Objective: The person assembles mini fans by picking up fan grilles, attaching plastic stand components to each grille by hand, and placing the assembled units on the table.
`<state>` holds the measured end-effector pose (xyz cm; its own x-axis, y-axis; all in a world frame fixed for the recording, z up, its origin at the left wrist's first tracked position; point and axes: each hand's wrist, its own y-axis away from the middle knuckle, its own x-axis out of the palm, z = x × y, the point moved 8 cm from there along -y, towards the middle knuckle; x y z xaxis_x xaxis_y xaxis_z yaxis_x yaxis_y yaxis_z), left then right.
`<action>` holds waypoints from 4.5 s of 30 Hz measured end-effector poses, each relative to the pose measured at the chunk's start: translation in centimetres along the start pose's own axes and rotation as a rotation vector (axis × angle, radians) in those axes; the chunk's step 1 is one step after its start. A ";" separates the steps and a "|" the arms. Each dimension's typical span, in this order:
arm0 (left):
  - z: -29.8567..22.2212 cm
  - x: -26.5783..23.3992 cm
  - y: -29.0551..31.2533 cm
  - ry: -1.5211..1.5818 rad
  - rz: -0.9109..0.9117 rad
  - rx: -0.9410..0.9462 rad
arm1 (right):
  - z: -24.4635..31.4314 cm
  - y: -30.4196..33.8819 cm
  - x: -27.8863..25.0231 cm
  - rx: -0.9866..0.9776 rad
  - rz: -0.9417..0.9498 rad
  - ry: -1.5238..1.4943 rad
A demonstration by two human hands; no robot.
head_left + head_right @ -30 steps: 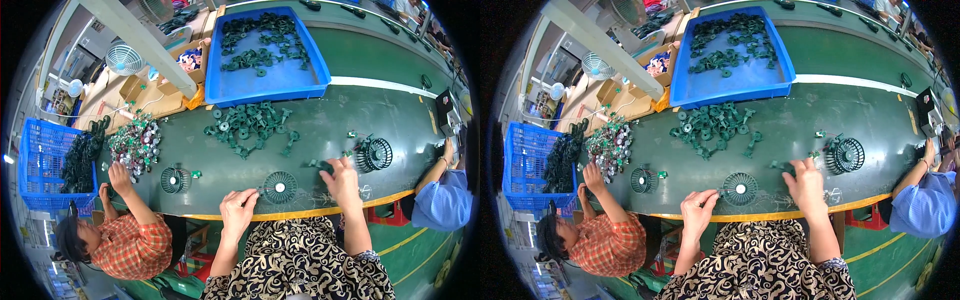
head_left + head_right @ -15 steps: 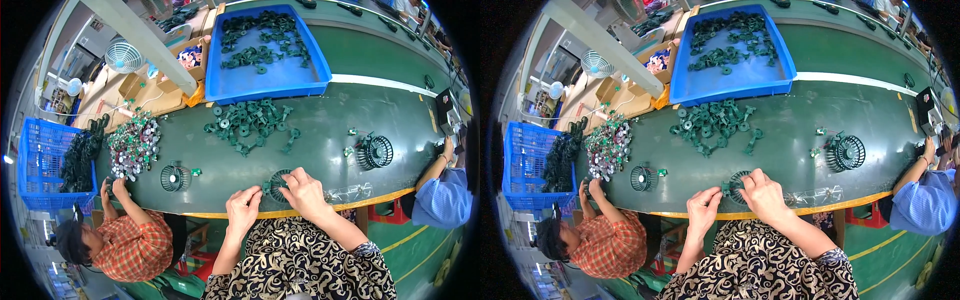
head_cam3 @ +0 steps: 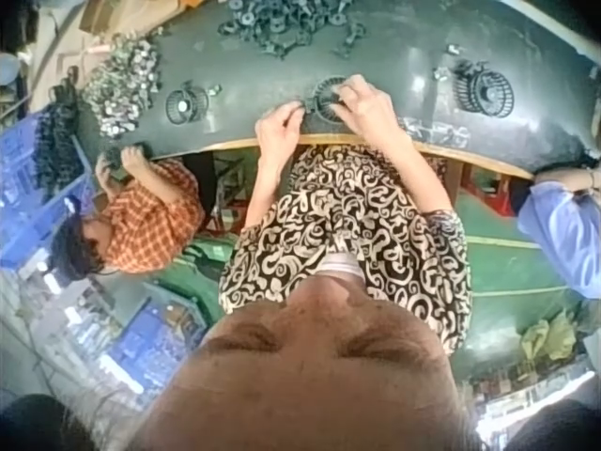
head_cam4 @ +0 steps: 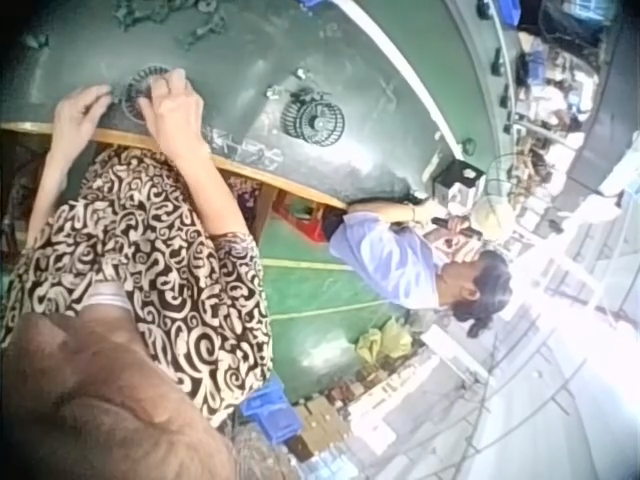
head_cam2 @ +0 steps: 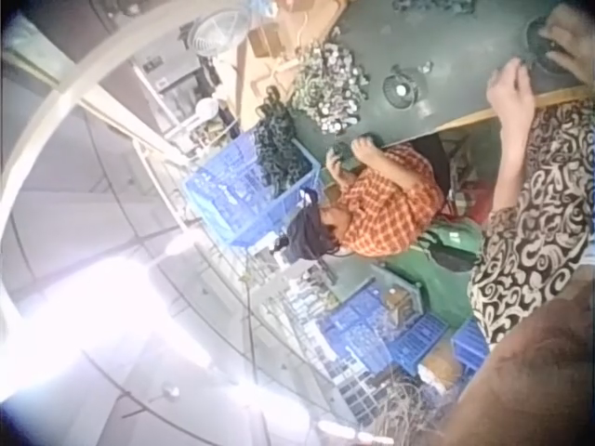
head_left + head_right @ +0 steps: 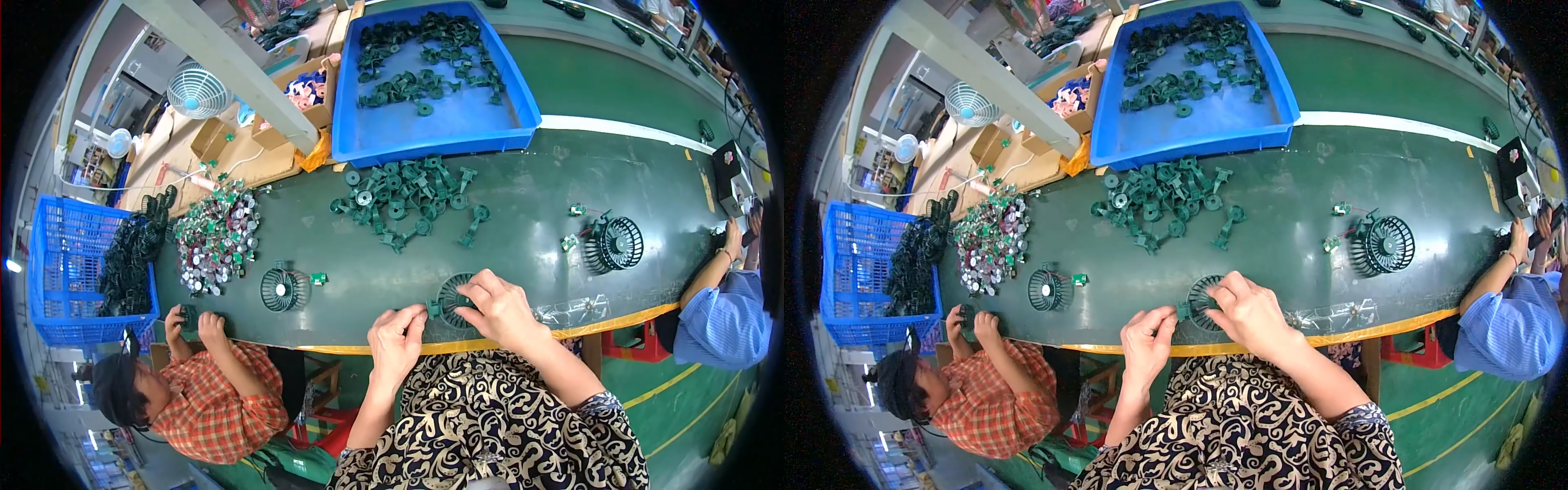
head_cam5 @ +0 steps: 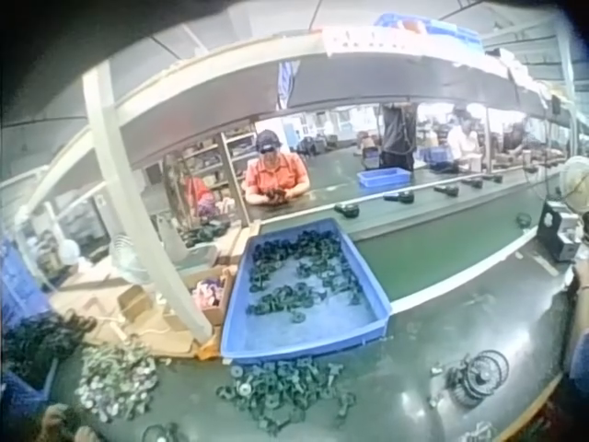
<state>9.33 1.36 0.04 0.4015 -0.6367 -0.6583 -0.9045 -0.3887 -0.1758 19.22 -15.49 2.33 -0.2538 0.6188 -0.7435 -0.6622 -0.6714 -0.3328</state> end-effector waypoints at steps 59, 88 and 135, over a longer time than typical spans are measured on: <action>1.0 -4.7 -2.3 -0.218 -0.055 0.185 | -6.4 -3.3 -5.1 0.180 -0.242 0.137; 0.3 -2.8 -1.3 -0.204 -0.033 0.048 | -6.7 0.7 -3.6 0.298 -0.193 0.193; -0.5 1.7 -2.1 -0.097 0.068 -0.044 | 1.3 -1.4 3.7 0.048 0.249 0.300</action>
<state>11.99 0.80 -0.31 0.3219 -0.5960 -0.7356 -0.9211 -0.3768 -0.0977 18.31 -11.71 0.76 -0.1983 0.2874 -0.9371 -0.6402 -0.7619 -0.0982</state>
